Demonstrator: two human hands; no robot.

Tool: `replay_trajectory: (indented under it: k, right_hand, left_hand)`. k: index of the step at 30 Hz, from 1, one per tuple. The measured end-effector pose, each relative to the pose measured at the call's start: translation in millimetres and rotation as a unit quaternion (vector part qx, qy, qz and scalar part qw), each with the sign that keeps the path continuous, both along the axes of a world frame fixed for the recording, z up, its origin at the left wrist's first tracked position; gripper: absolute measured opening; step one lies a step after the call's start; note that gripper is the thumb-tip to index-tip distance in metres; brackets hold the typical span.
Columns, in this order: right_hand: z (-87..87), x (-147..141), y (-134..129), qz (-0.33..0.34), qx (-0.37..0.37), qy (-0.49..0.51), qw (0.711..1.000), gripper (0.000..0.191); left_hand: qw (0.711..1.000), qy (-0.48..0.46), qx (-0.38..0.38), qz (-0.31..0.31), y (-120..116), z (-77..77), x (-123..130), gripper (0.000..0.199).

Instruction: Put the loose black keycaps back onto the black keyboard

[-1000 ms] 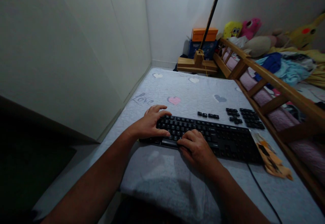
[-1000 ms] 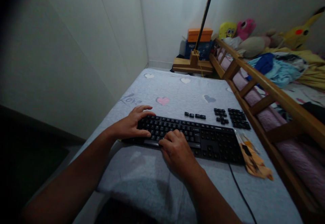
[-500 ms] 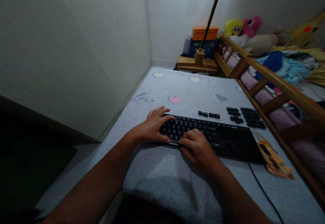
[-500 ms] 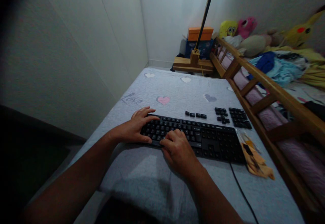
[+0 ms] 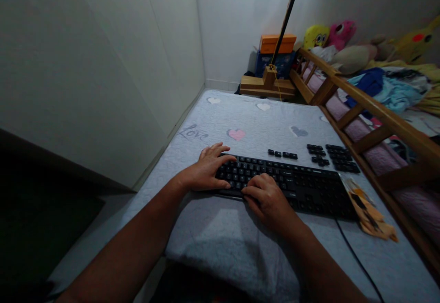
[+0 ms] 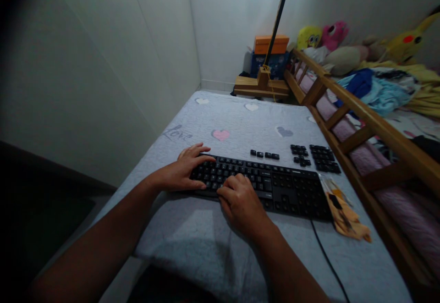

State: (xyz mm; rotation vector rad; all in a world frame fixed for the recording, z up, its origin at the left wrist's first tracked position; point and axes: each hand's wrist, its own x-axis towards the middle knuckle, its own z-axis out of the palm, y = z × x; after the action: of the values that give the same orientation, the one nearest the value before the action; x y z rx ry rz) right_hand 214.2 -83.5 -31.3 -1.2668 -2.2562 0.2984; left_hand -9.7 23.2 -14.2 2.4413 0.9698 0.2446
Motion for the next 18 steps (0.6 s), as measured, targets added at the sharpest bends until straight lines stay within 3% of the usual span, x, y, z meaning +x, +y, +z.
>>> replay_trajectory:
  k: [18]
  right_hand:
    - [0.2,-3.1,-0.5,0.005,0.0,-0.007,1.0,0.011]
  left_hand:
    - [1.0,0.022,-0.003,-0.022,0.0,0.4,1.2,0.088]
